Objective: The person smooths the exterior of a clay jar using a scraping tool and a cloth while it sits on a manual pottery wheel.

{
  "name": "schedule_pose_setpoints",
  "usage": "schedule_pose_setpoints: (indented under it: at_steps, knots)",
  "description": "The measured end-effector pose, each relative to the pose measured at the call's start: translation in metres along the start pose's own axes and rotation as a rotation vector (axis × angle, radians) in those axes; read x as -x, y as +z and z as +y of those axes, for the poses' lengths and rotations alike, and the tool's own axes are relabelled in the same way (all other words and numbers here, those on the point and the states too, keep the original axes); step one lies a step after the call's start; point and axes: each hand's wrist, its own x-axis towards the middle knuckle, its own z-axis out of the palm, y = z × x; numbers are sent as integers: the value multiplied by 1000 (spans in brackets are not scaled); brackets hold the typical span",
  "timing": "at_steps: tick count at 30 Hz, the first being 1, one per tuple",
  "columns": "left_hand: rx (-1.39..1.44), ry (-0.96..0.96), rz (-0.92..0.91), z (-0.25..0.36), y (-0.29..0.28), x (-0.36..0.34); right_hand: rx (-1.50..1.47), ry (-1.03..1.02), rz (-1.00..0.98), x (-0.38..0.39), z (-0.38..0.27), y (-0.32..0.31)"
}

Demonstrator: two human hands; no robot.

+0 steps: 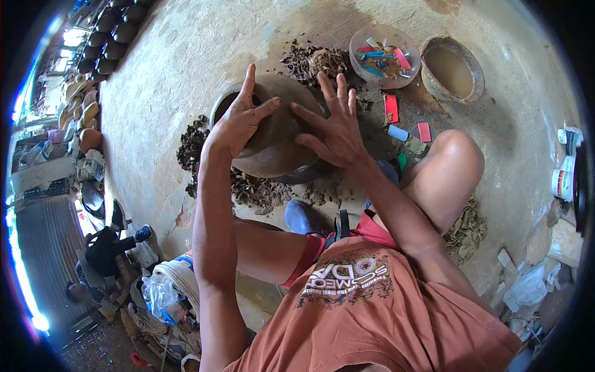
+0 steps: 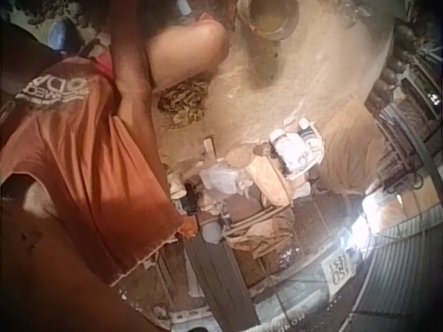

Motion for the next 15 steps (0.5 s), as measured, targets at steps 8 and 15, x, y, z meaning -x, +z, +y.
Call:
schedule_pose_setpoints:
  at_steps: [8, 15]
  knots:
    - [187, 7, 35, -2, 2, -4, -118, -195, -73, 11, -11, 7]
    - [134, 17, 27, -1, 4, -2, -20, 2, 7, 0, 8, 3]
